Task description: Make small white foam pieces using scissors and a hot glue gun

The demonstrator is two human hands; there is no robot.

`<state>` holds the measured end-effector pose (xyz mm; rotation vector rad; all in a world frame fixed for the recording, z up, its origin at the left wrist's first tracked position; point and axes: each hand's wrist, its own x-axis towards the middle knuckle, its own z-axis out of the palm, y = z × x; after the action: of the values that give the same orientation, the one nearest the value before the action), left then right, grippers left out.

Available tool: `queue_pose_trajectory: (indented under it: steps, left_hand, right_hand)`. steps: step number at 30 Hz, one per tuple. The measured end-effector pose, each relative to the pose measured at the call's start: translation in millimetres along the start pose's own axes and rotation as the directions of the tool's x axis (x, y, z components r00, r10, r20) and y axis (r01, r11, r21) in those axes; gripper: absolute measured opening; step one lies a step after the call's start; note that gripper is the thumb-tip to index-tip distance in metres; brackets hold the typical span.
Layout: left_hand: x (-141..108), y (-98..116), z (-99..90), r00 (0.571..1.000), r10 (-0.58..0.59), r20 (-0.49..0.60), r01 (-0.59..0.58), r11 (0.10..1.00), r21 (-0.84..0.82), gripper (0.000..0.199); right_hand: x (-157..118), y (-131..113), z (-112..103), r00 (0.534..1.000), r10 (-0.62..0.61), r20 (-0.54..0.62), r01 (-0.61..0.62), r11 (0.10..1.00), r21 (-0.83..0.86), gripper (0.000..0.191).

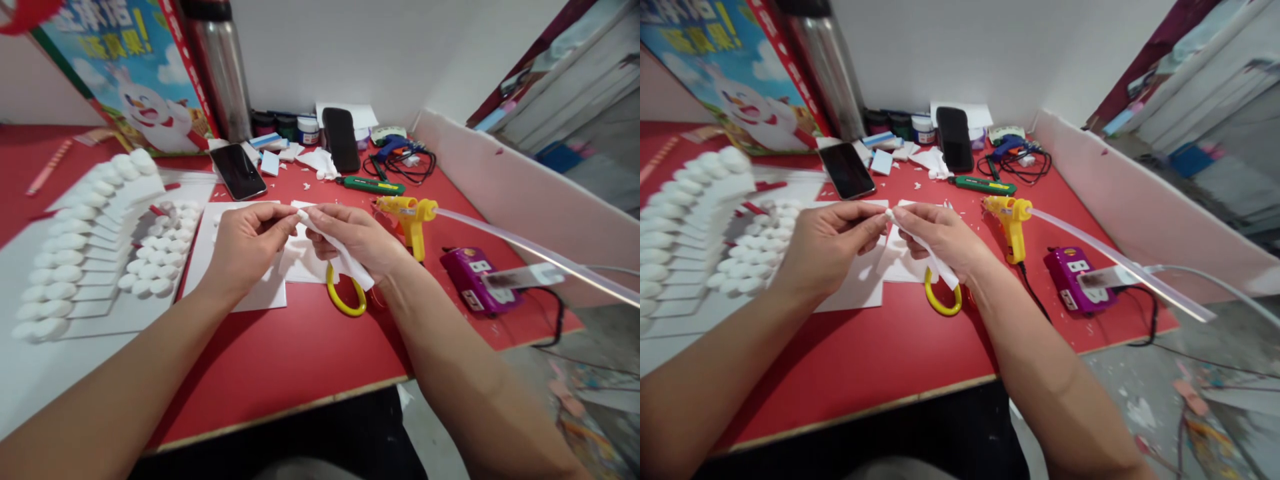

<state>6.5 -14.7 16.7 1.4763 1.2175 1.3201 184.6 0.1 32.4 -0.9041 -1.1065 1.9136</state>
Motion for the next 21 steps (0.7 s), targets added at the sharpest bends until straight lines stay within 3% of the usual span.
queue_pose_trajectory:
  steps: [9, 13, 17, 21]
  left_hand:
    - [-2, 2, 1.0, 1.0, -0.017, -0.012, 0.017, 0.999, 0.028, 0.011]
    - [-4, 1, 3.8, 1.0, 0.019, -0.022, -0.017, 0.995, 0.098, 0.011]
    - [-7, -2, 6.2, 0.974, 0.226, -0.014, -0.215, 0.942, 0.259, 0.009]
    - [-7, -6, 6.1, 0.879, 0.475, 0.032, -0.437, 0.777, 0.453, 0.013]
  right_hand:
    - [3, 0, -1, 0.996, -0.037, -0.077, 0.028, 0.992, -0.121, 0.046]
    - [4, 6, 2, 0.959, -0.219, -0.178, 0.164, 0.946, -0.281, 0.033]
    - [3, 12, 8, 0.884, -0.401, -0.242, 0.262, 0.852, -0.454, 0.02]
    - [3, 14, 11, 0.881, -0.418, -0.221, 0.284, 0.841, -0.46, 0.013]
